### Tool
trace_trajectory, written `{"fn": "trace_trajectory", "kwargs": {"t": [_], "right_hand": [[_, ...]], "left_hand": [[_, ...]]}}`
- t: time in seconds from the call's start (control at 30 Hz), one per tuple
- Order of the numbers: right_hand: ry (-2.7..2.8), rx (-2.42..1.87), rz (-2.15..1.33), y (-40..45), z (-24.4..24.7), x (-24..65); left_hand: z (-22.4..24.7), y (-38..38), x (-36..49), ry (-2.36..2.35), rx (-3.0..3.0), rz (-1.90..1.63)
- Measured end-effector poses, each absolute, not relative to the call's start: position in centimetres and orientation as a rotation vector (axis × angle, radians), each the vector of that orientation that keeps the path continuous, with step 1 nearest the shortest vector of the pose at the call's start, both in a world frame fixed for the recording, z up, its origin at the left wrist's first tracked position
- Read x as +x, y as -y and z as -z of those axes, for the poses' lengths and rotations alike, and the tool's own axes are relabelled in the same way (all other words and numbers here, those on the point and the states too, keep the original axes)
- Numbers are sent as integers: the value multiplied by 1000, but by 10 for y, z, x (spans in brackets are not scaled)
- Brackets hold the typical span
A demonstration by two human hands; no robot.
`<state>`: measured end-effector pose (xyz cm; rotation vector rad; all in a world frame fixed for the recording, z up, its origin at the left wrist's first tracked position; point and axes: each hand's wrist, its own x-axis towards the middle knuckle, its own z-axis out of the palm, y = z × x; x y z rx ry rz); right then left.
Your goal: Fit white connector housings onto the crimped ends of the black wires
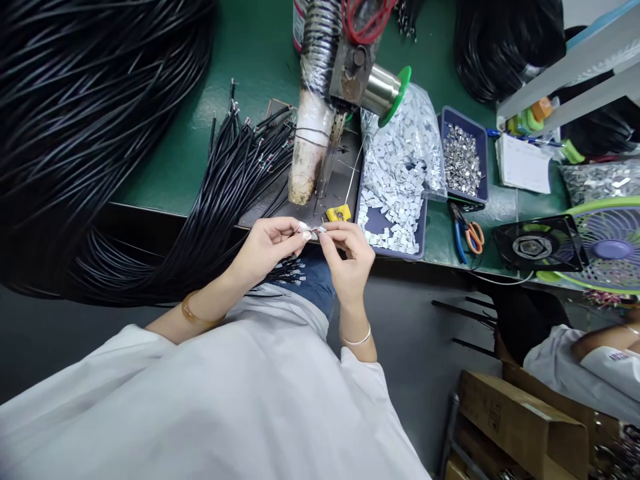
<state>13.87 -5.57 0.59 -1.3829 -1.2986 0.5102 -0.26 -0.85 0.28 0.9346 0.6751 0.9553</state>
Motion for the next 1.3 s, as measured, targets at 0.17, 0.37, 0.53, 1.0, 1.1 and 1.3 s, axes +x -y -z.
{"fn": "trace_trajectory", "kwargs": {"t": [0.17,0.37,0.53,1.0,1.1,1.3], "right_hand": [[1306,-1377,-598,54,1,139],[1310,-1345,-631,54,0,144],[1401,-1377,-532,59,-3,144],[1233,-1383,-589,54,2,144],[1317,-1431,-228,60,-9,140],[1564,-1355,-8,64,-10,136]], "left_hand": [[1,10,-2,-697,1057,-957],[4,11,-3,-689,1124,-924],[2,11,-3,-706,1180,-921],[2,6,-14,-607,867,-741],[2,4,-10,-708,806,-811],[1,0,-5,-724,872,-936]]}}
